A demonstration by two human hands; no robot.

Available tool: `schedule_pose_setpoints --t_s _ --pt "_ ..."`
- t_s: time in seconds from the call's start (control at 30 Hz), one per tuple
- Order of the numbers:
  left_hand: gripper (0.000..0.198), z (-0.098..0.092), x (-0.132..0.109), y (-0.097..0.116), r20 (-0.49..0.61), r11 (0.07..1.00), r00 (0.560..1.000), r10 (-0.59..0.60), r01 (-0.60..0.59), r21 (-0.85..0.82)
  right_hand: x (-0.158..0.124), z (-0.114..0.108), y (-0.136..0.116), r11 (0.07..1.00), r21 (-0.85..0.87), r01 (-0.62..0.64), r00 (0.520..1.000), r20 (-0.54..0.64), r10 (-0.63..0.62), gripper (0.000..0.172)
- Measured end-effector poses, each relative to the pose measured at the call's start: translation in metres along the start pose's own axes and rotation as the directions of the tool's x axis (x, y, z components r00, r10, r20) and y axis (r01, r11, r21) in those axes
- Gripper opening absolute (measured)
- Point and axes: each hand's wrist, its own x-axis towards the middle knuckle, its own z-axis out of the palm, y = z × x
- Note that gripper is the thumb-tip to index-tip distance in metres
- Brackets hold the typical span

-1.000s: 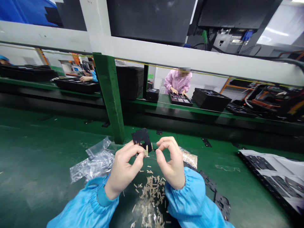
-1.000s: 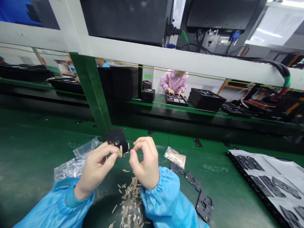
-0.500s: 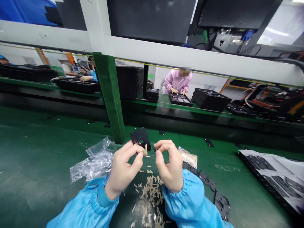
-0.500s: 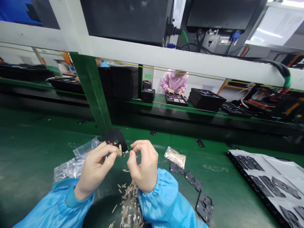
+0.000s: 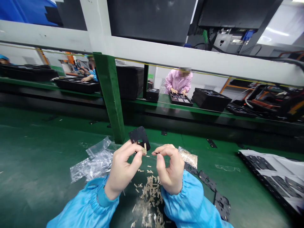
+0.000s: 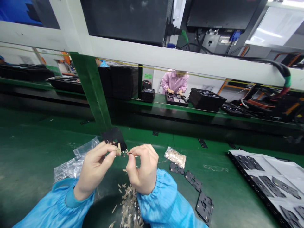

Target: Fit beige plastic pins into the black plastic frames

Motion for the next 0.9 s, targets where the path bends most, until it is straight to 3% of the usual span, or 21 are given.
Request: schedule_pose_setpoints --t_s 0.37,0.9 --pt "0.019 0.004 -0.004 0.005 -0.008 0.997 0.999 0.046 -0.045 0.066 0.005 0.009 0.002 0.989 -0.029 -0.145 0.989 0.012 0.145 0.012" --pt "0.019 0.006 -0.007 0.006 -0.034 0.983 0.993 0.110 -0.103 0.155 0.002 0.010 0.005 0.994 -0.084 -0.065 0.998 0.002 0.065 0.012"
